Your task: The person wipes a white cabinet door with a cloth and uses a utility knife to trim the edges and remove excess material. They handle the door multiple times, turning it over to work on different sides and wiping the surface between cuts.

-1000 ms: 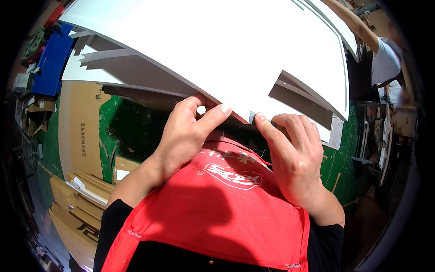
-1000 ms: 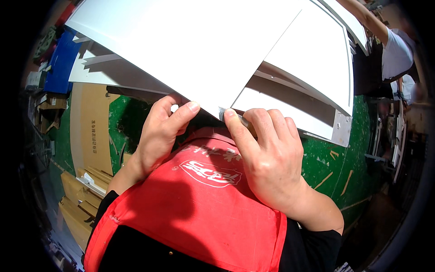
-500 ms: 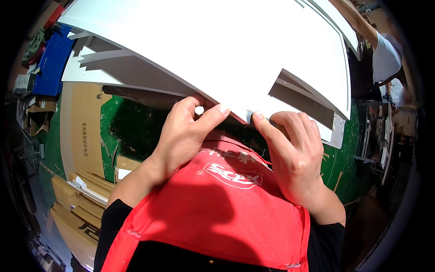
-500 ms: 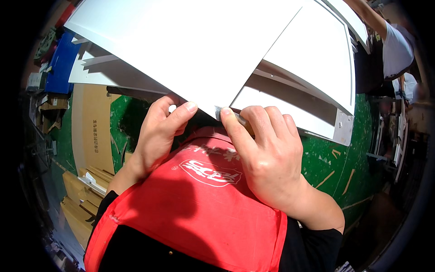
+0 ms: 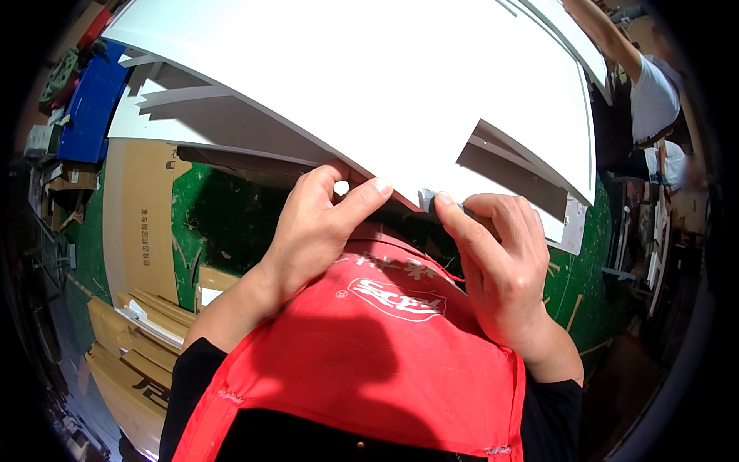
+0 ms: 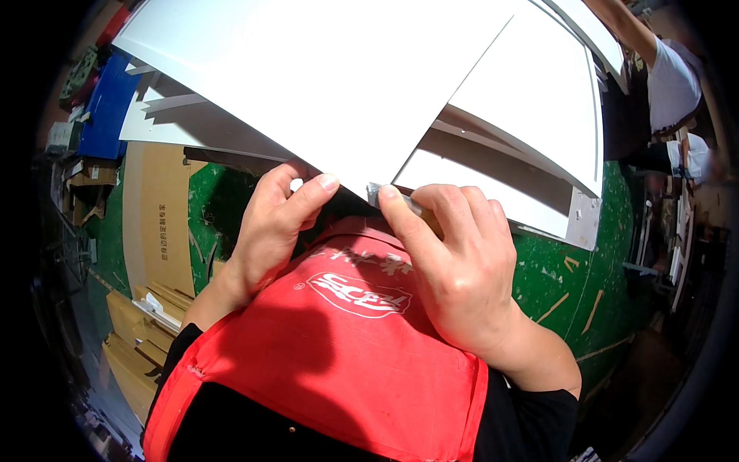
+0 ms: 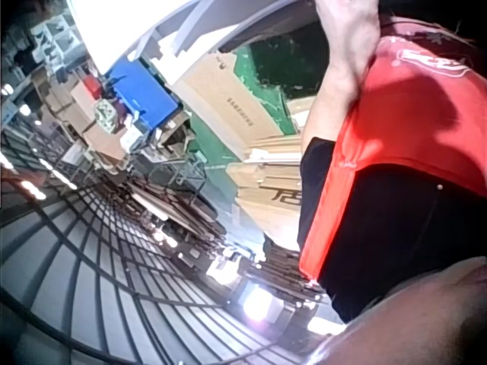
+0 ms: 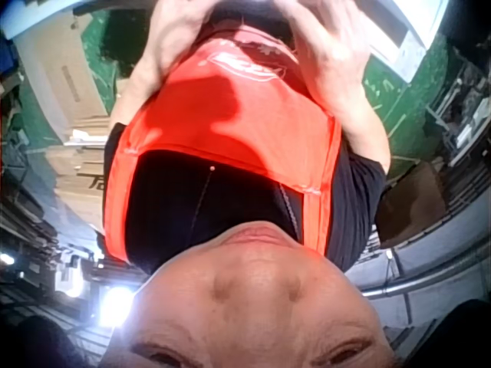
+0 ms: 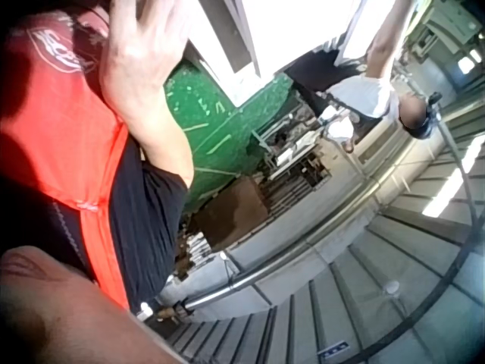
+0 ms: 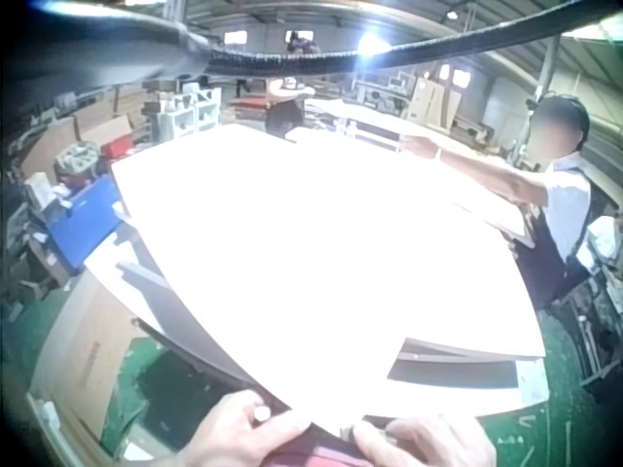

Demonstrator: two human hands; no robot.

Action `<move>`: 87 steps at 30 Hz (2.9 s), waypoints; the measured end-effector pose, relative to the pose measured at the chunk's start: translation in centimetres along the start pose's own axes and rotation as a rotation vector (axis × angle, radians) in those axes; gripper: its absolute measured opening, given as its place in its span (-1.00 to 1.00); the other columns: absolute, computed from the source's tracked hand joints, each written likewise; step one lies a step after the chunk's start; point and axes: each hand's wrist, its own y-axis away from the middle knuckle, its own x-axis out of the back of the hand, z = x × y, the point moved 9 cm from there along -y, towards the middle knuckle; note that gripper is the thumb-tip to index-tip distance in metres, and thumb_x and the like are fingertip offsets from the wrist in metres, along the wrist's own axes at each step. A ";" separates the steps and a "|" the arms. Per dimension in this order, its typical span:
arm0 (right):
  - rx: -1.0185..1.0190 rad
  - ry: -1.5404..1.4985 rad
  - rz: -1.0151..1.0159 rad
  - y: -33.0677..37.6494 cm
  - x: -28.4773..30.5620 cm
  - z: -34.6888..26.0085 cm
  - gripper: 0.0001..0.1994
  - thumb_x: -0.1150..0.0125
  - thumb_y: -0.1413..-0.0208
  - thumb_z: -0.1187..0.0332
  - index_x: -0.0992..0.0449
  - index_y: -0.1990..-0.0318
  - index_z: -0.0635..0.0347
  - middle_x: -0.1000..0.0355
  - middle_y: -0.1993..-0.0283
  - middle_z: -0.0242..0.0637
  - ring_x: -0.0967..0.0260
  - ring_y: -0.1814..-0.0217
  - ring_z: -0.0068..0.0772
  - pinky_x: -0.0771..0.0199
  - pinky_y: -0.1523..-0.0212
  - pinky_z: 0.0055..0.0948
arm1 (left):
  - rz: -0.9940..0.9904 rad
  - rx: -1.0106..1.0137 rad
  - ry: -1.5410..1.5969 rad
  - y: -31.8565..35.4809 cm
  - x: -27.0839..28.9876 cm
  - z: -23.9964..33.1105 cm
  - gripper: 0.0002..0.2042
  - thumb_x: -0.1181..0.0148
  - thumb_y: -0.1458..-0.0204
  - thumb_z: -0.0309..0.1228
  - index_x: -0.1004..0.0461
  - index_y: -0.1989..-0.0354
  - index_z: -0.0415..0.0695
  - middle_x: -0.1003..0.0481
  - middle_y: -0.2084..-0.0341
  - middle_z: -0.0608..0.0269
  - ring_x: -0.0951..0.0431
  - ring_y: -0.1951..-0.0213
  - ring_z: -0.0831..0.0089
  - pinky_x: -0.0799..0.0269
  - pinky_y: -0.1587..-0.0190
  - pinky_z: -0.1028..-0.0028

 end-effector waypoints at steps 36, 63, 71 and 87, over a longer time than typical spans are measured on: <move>-0.020 -0.173 0.084 1.4 0.2 1.1 -0.56 -0.30 0.23 0.59 -0.61 0.06 0.13 -0.40 0.34 -0.33 -0.31 0.38 -0.37 -0.24 0.38 -0.41 | 0.013 0.000 -0.031 -0.1 0.2 -0.4 -0.67 -0.21 -0.15 -0.25 -0.56 0.23 -0.37 -0.59 0.34 0.19 -0.52 0.29 0.58 -0.45 0.15 0.53; -0.109 -0.536 0.056 1.2 -0.3 3.1 -0.65 -0.32 0.14 0.63 -0.63 0.11 0.18 -0.48 0.32 -0.28 -0.41 0.31 -0.29 -0.34 0.30 -0.38 | 0.040 -0.051 -0.040 -0.2 0.1 -0.4 -0.66 -0.18 -0.17 -0.25 -0.55 0.21 -0.37 -0.59 0.32 0.19 -0.51 0.26 0.57 -0.43 0.13 0.53; -0.114 -0.578 -0.028 1.0 -0.8 3.4 -0.66 -0.33 0.13 0.63 -0.63 0.11 0.18 -0.49 0.32 -0.27 -0.43 0.31 -0.27 -0.36 0.28 -0.35 | 0.032 -0.026 -0.011 -0.1 0.0 -0.6 -0.66 -0.18 -0.17 -0.25 -0.55 0.21 -0.38 -0.59 0.33 0.19 -0.50 0.26 0.58 -0.42 0.13 0.54; -0.052 -0.499 0.016 0.8 -0.3 3.1 -0.66 -0.35 0.14 0.59 -0.64 0.12 0.15 -0.48 0.32 -0.30 -0.41 0.29 -0.30 -0.32 0.29 -0.36 | 0.022 -0.025 0.034 0.0 -0.1 -0.6 -0.68 -0.18 -0.18 -0.27 -0.54 0.18 -0.37 -0.58 0.30 0.19 -0.51 0.24 0.57 -0.44 0.12 0.53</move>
